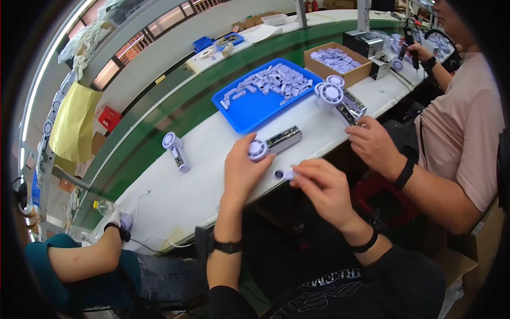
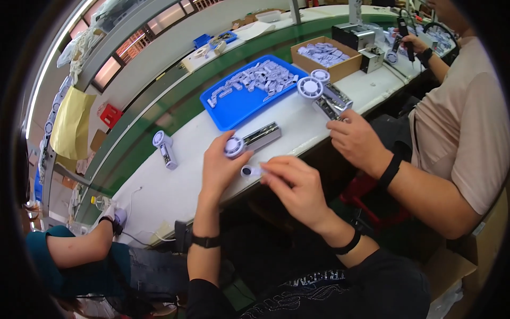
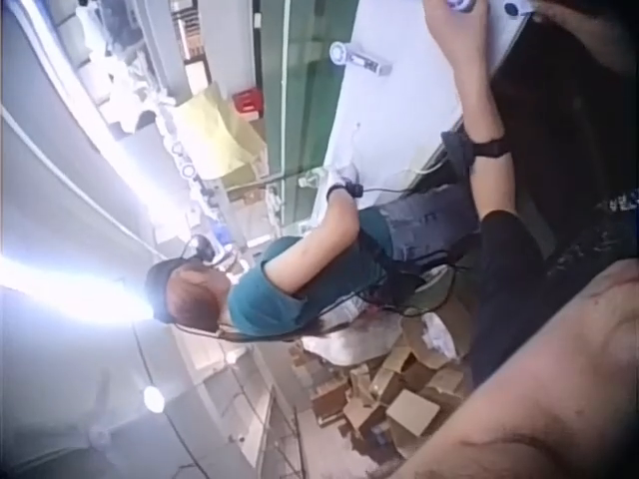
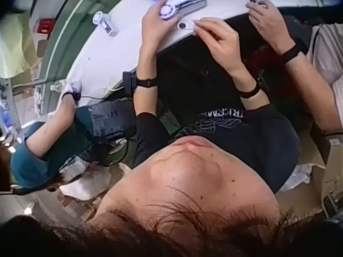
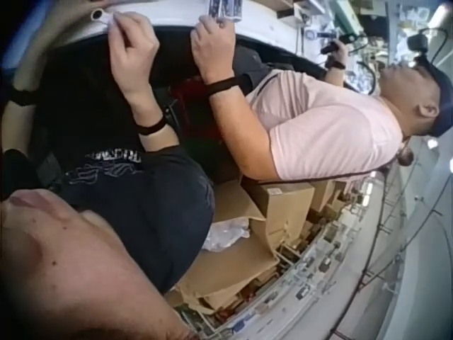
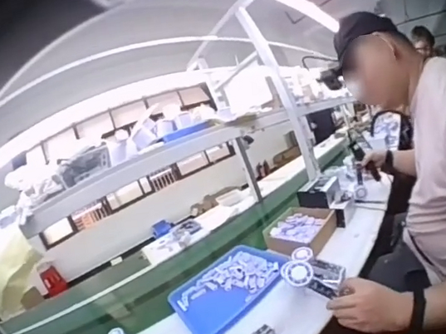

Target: Assembling handheld electric fans on a production line by snapping components together.

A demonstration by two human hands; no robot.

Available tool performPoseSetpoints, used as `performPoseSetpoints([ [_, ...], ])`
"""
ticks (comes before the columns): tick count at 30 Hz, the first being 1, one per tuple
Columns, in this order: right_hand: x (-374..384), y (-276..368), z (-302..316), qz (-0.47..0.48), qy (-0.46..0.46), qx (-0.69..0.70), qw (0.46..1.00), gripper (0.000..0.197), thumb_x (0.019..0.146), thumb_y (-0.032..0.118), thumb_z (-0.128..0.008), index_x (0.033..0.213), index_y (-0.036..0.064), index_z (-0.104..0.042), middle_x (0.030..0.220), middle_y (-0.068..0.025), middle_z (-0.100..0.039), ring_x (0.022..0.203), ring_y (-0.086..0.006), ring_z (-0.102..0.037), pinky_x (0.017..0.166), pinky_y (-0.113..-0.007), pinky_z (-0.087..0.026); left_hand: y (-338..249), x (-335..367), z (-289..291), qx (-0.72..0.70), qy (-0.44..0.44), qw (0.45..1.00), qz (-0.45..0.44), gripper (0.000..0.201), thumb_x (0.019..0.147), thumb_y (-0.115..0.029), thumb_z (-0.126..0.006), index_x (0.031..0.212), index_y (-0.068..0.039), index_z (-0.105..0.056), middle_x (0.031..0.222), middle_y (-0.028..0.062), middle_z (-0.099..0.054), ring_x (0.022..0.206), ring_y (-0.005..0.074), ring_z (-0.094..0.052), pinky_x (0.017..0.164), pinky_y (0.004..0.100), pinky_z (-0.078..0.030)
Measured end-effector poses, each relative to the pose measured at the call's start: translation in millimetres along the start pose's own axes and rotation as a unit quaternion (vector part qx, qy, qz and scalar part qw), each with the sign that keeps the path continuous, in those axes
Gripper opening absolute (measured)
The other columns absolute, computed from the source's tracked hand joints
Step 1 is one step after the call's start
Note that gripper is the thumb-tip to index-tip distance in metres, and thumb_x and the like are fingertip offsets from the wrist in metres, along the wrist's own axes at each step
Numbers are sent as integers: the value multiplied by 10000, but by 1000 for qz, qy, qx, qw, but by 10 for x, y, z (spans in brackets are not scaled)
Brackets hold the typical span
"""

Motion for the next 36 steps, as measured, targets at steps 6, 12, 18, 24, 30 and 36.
performPoseSetpoints([
  [6, 529, -249, -287, 46, 13, -47, 998, 174, 967, -21, -739, 1135, -27, -784, 1103, -118, -738, 915, -197, -723, 807, -318, -580, 151, -586, 814, 17, 22, 999, 40, 622, 777, -209, -917, 1316, 7, -692, 1207, 177, -739, 1136, 343, -716, 1003, 408, -569],
  [12, 597, -347, -984, 171, 159, -86, 969, 189, 913, 8, -779, 1101, 2, -796, 1086, -93, -752, 1017, -257, -692, 854, -358, -569, 45, -676, 914, 67, 2, 996, -53, 515, 805, -120, -888, 1274, 3, -713, 1194, 152, -753, 1115, 328, -718, 998, 382, -567],
  [18, 562, -337, -1119, 190, 186, -92, 960, 190, 903, 9, -783, 1093, 4, -793, 1089, -92, -753, 1019, -265, -695, 859, -368, -571, 92, -647, 865, -18, 4, 995, -100, 274, 843, -27, -829, 1111, 4, -779, 1122, 135, -776, 1083, 312, -722, 947, 389, -577],
  [24, 597, -379, -1131, 193, 206, -83, 956, 197, 904, -3, -780, 1101, -2, -785, 1097, -100, -749, 1009, -272, -708, 853, -366, -582, 59, -621, 825, -4, -5, 990, -139, 243, 829, 9, -828, 1070, 4, -798, 1079, 113, -782, 1043, 294, -724, 896, 380, -591],
  [30, 556, -441, -1100, 148, 211, -47, 965, 201, 900, -14, -785, 1101, -12, -779, 1111, -117, -747, 998, -264, -724, 835, -351, -598, -40, -662, 771, 45, -8, 981, -188, 239, 809, -8, -849, 1045, -20, -811, 1056, 86, -777, 1009, 292, -720, 882, 388, -599],
  [36, 570, -456, -1153, 118, 211, -49, 969, 209, 899, -8, -799, 1107, -12, -784, 1128, -130, -759, 1012, -267, -748, 850, -343, -609, -8, -664, 770, 41, 3, 979, -200, 316, 798, -5, -860, 1108, -17, -800, 1069, 99, -773, 1017, 313, -718, 917, 422, -602],
])
Point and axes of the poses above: each hand's wrist, its own x-axis towards the middle knuckle, its own z-axis out of the back of the hand, y = z × x, the point moved 10 cm from there along x, towards the middle knuckle
